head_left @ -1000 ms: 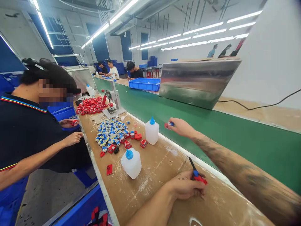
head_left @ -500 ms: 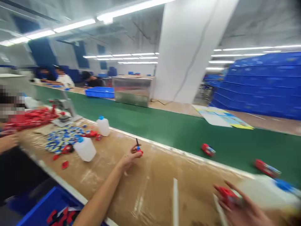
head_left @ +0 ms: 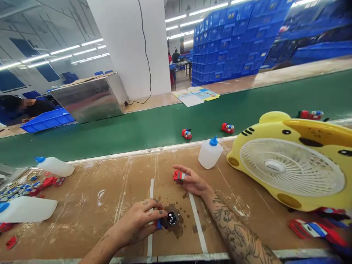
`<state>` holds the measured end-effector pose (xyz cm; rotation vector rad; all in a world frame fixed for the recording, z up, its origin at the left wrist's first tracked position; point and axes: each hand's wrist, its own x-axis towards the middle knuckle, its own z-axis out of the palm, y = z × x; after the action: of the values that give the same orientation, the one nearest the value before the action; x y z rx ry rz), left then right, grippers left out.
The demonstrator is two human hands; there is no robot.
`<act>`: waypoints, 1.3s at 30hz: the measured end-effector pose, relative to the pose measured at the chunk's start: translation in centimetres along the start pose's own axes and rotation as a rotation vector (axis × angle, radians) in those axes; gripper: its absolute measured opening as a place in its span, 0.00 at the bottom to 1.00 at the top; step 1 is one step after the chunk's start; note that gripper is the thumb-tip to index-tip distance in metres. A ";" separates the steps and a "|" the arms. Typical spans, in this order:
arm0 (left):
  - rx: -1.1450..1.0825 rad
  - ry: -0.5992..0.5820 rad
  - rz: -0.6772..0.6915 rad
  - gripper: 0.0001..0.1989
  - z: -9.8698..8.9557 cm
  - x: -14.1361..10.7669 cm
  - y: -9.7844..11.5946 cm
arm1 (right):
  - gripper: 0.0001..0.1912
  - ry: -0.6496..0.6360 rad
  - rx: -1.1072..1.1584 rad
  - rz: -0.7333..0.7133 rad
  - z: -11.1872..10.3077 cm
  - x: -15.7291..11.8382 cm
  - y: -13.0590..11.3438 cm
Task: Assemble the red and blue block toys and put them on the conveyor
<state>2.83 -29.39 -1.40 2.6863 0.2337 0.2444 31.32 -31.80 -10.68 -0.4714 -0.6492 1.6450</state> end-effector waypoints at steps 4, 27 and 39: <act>0.254 -0.034 0.150 0.17 -0.3 0.5 0.0 | 0.28 0.015 0.052 -0.015 0.1 0.7 -0.2; 0.405 -0.228 0.341 0.14 -0.5 2.5 1.9 | 0.31 0.062 0.141 -0.101 -0.7 1.4 0.4; -0.631 0.642 -0.463 0.22 4.2 4.4 -2.5 | 0.27 0.186 -0.008 -0.194 0.0 1.8 1.3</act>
<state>7.68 -27.99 -5.60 1.8010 0.8018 0.8628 30.08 -30.18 -11.43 -0.5433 -0.5452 1.3974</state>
